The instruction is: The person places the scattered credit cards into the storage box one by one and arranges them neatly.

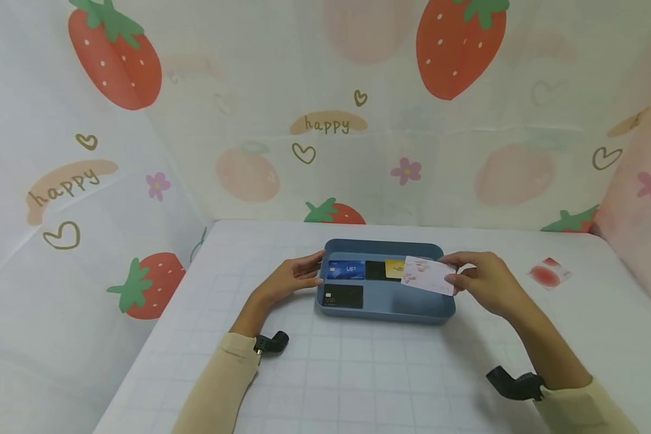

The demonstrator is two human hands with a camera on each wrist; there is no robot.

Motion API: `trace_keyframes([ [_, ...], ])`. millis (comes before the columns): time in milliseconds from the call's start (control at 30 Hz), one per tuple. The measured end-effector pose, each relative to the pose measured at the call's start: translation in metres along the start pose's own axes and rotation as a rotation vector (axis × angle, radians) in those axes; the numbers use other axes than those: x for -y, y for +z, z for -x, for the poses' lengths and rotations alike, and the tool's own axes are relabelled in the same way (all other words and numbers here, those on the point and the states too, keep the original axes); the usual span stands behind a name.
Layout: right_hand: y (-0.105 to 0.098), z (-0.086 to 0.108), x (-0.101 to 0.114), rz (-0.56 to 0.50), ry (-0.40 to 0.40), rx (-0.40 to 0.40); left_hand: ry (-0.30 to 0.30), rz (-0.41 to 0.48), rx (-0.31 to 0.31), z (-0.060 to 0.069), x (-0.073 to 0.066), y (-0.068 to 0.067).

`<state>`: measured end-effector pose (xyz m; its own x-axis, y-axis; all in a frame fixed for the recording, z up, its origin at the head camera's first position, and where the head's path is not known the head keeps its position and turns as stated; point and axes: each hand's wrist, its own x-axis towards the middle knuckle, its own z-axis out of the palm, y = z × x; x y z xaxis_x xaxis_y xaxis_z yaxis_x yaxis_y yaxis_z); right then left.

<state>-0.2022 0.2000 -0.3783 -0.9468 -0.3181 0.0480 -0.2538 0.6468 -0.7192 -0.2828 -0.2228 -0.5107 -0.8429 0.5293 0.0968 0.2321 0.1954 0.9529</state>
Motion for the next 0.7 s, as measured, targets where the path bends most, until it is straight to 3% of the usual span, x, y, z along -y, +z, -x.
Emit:
trace_keyframes([
  [700,0.027,-0.032,0.0,-0.087,-0.036,0.05,-0.007,-0.007,-0.011,0.001,-0.001,0.002],
])
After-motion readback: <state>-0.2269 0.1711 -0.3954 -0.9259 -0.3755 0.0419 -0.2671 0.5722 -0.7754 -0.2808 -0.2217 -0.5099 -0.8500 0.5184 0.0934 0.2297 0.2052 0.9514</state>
